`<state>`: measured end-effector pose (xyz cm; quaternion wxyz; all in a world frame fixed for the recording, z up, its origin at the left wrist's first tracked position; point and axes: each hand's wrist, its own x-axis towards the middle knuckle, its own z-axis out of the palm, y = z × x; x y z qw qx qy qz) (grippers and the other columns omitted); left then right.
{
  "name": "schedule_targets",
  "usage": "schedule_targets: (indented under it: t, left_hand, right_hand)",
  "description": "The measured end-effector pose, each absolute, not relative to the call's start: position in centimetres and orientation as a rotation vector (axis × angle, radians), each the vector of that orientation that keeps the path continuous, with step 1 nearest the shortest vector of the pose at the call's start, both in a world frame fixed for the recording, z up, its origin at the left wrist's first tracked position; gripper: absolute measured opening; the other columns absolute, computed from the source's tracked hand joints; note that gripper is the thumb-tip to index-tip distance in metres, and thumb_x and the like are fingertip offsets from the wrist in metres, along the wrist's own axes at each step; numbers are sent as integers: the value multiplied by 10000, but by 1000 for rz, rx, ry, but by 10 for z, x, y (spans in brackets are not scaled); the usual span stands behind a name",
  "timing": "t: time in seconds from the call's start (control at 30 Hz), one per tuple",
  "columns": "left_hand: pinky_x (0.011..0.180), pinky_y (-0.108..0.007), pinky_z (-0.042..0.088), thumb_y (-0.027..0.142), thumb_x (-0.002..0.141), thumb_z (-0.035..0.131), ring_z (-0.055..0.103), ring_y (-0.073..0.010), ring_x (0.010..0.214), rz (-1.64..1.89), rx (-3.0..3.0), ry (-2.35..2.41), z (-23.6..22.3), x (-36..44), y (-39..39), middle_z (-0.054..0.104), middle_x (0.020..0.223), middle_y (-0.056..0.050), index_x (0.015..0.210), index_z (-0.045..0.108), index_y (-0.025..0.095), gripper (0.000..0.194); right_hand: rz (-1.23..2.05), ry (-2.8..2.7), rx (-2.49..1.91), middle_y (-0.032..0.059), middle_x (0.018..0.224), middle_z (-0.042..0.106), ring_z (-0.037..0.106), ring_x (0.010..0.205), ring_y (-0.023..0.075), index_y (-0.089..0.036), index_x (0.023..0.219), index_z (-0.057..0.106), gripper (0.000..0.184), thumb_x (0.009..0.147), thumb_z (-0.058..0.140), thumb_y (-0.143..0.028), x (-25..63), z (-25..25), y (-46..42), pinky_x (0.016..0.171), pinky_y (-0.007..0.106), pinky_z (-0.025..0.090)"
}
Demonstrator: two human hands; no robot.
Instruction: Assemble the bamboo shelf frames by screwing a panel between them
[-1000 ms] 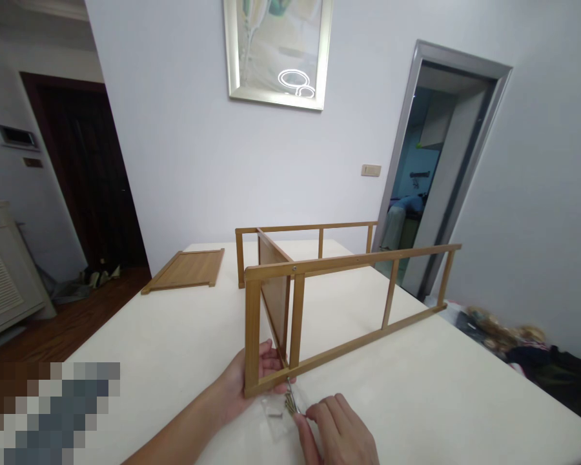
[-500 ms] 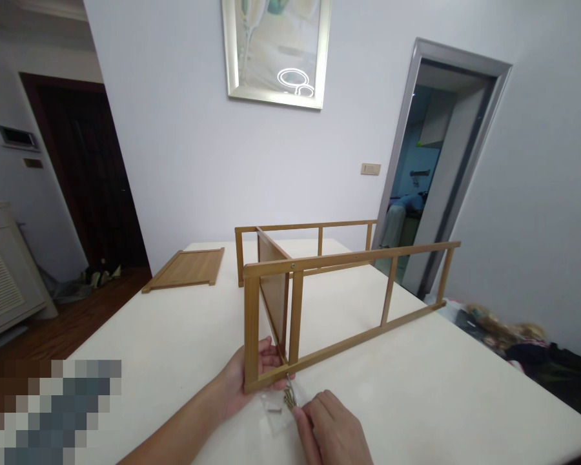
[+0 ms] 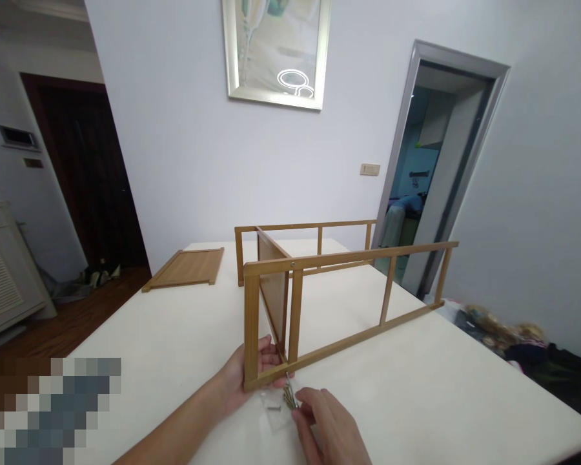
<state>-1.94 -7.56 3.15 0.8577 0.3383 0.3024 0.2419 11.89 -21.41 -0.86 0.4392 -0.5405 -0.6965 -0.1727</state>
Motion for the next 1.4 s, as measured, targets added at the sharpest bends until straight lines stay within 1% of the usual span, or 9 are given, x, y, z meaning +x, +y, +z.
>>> schedule_targets:
  t: [0.13,0.3,0.53,0.7,0.8,0.93,1.03,1.27,1.4]
  left_hand:
    - [580,-308,568,366,907,538,733,-272,748,512,698,645,33,-19,-76,725,751,-126,890,632,73,308]
    - [597,-310,573,362,903,546,732,-282,772,520,724,638,31,-20,-77,729,777,-135,889,642,66,311]
    - [604,-294,572,363,902,547,733,-274,780,507,728,607,30,-20,-77,734,785,-140,898,654,56,326]
    - [601,-294,576,361,894,560,733,-273,779,514,724,625,30,-20,-76,737,795,-138,898,650,61,314]
    - [599,-299,576,364,896,556,732,-275,768,515,722,640,31,-20,-76,736,799,-141,904,645,57,320]
    - [585,-307,571,364,902,544,732,-287,763,515,712,649,30,-20,-76,728,773,-137,895,637,56,322]
    - [582,-309,570,363,905,537,732,-280,744,517,709,639,30,-20,-76,728,767,-135,903,633,58,320]
    - [588,-318,569,368,897,552,732,-289,762,528,712,630,29,-19,-75,733,777,-133,906,633,66,313]
    - [592,-318,569,376,899,548,730,-286,763,521,718,622,28,-19,-74,732,787,-141,913,637,58,331]
  right_hand:
    - [-428,-1789,-1290,8,683,578,588,628,150,-221,938,552,164,966,400,-166,119,-9,-213,536,221,442]
    - [-455,-1819,-1236,27,710,607,573,623,149,-201,919,573,195,952,409,-100,118,-8,-212,556,231,452]
    - [-393,-1826,-1209,52,771,628,592,676,158,-186,953,591,261,986,337,-133,118,-9,-213,589,247,490]
    - [-380,-1806,-1221,36,762,620,594,666,155,-193,977,586,240,955,377,-77,119,-10,-213,591,241,479]
    - [-368,-1809,-1228,39,761,624,585,660,159,-198,973,579,241,949,374,-74,120,-13,-212,579,243,466]
    - [-426,-1800,-1194,40,734,626,558,619,163,-201,963,572,251,953,347,-91,120,-19,-207,540,252,435]
    - [-490,-1803,-1172,42,722,630,546,604,168,-200,955,568,249,942,348,-83,120,-17,-205,528,263,421]
    - [-592,-1951,-1256,70,802,671,562,654,193,-173,1015,587,246,868,443,-37,122,7,-216,568,299,455]
    - [-655,-1952,-1293,67,797,672,553,646,196,-167,1021,606,250,874,452,-35,123,8,-218,552,304,445]
